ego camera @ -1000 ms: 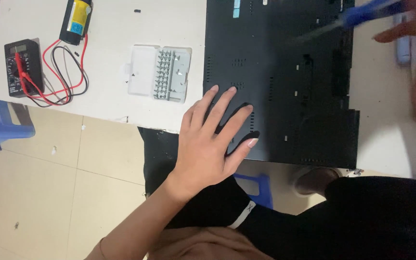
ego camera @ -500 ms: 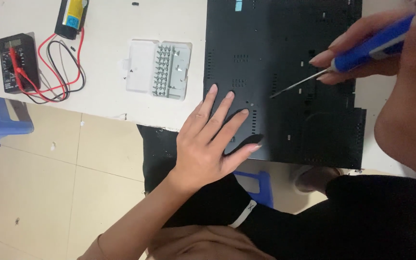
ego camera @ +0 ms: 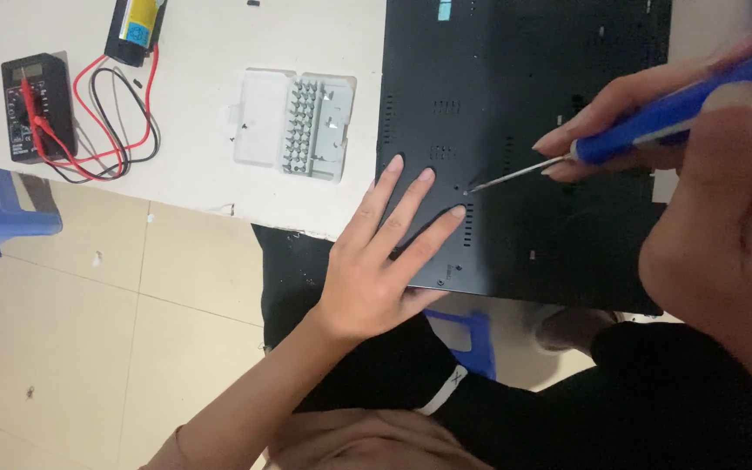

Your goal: The person is using a screwdriver to remove screws from the bottom of a laptop and then prying the case open to access internal components.

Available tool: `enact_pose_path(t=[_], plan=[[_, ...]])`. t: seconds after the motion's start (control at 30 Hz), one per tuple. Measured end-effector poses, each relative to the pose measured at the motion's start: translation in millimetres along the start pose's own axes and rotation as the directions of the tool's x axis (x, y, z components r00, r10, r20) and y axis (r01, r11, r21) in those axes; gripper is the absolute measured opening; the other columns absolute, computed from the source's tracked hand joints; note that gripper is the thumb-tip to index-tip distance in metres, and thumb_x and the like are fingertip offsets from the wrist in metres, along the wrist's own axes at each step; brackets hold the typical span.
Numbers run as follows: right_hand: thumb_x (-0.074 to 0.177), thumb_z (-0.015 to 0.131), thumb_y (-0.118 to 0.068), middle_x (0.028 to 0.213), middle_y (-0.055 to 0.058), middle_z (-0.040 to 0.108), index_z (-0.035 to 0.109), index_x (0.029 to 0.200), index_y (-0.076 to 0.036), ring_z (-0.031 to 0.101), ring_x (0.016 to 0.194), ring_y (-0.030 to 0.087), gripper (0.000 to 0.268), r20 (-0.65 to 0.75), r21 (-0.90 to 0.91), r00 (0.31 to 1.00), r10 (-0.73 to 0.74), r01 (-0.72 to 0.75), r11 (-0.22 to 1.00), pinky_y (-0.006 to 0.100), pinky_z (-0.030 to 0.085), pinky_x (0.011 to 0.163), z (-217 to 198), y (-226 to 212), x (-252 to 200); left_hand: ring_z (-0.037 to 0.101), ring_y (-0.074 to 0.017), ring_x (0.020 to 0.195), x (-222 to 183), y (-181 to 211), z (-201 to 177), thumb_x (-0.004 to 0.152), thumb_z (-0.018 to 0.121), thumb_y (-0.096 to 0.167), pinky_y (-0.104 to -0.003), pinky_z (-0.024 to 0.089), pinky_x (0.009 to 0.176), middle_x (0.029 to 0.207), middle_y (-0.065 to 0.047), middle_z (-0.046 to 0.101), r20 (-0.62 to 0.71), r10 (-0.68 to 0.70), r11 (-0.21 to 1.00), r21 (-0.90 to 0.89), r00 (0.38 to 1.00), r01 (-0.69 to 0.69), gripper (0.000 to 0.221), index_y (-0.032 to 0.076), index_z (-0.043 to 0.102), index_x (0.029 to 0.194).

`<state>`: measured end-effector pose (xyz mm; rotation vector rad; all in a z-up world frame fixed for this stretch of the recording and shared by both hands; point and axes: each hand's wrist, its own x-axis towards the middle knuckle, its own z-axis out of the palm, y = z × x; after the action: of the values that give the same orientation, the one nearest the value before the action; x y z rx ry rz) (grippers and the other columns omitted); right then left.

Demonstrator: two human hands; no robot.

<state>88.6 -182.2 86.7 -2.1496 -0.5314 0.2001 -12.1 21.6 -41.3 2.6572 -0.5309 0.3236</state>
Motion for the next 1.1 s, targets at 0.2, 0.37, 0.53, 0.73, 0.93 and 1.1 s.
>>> enact_pose_path(t=[0.2, 0.37, 0.53, 0.73, 0.93, 1.1], plan=[[0.110, 0.016, -0.032, 0.111, 0.022, 0.061, 0.034, 0.126, 0.008, 0.073, 0.101, 0.032, 0.047, -0.020, 0.012, 0.998, -0.064, 0.064, 0.998, 0.036, 0.059, 0.086, 2.1, -1.9, -1.0, 0.038, -0.0462, 0.149, -2.1, -1.1, 3.0, 0.076, 0.101, 0.029, -0.053, 0.057, 0.107, 0.157, -0.017, 0.041, -0.012, 0.029, 0.999, 0.044, 0.999, -0.029, 0.093, 0.020, 0.044, 0.149], [0.108, 0.014, -0.037, 0.110, 0.025, 0.060, 0.037, 0.124, 0.010, 0.073, 0.098, 0.032, 0.054, 0.004, 0.022, 0.995, -0.097, 0.097, 0.995, 0.036, 0.060, 0.082, 1.9, 6.1, 0.9, 0.037, -0.0469, 0.148, 0.7, 0.9, -2.3, 0.076, 0.100, 0.030, -0.057, 0.050, 0.114, 0.156, -0.018, 0.041, 0.015, 0.042, 0.998, 0.055, 0.999, -0.042, 0.092, 0.017, 0.044, 0.148], [0.108, 0.017, -0.035, 0.112, 0.024, 0.065, 0.040, 0.123, 0.006, 0.074, 0.097, 0.032, 0.050, 0.035, 0.002, 0.998, -0.047, 0.047, 0.999, 0.036, 0.058, 0.083, -0.8, 4.3, 1.1, 0.038, -0.0459, 0.149, -1.7, 1.0, 2.9, 0.079, 0.100, 0.030, -0.057, 0.051, 0.113, 0.156, -0.016, 0.041, 0.001, 0.024, 0.998, 0.059, 1.000, -0.024, 0.089, 0.019, 0.044, 0.148], [0.111, 0.017, -0.026, 0.113, 0.026, 0.058, 0.026, 0.129, 0.005, 0.071, 0.101, 0.033, 0.037, 0.031, 0.026, 0.987, -0.157, 0.156, 0.987, 0.037, 0.059, 0.087, -0.6, 3.9, 1.1, 0.036, -0.0460, 0.150, -0.1, 1.6, -1.7, 0.076, 0.101, 0.030, -0.056, 0.051, 0.113, 0.157, -0.017, 0.039, 0.019, 0.021, 0.998, 0.061, 1.000, -0.022, 0.094, 0.019, 0.043, 0.149], [0.111, 0.018, -0.026, 0.110, 0.027, 0.059, 0.021, 0.129, 0.003, 0.073, 0.099, 0.033, 0.034, 0.031, 0.015, 0.979, -0.202, 0.201, 0.979, 0.036, 0.060, 0.082, -1.4, 7.7, 0.2, 0.040, -0.0480, 0.146, 0.2, 1.7, 0.5, 0.075, 0.099, 0.022, -0.056, 0.054, 0.110, 0.153, -0.019, 0.044, -0.042, 0.050, 0.998, 0.052, 0.998, -0.048, 0.086, 0.017, 0.049, 0.145], [0.114, 0.021, -0.020, 0.112, 0.030, 0.057, 0.021, 0.127, 0.000, 0.073, 0.101, 0.035, 0.024, 0.012, 0.062, 0.968, -0.250, 0.249, 0.966, 0.036, 0.062, 0.085, -0.8, 11.5, 0.0, 0.040, -0.0479, 0.146, 0.1, 2.0, 1.3, 0.077, 0.098, 0.022, -0.053, 0.058, 0.105, 0.154, -0.018, 0.044, -0.049, 0.042, 0.998, 0.047, 0.998, -0.039, 0.085, 0.017, 0.048, 0.146]])
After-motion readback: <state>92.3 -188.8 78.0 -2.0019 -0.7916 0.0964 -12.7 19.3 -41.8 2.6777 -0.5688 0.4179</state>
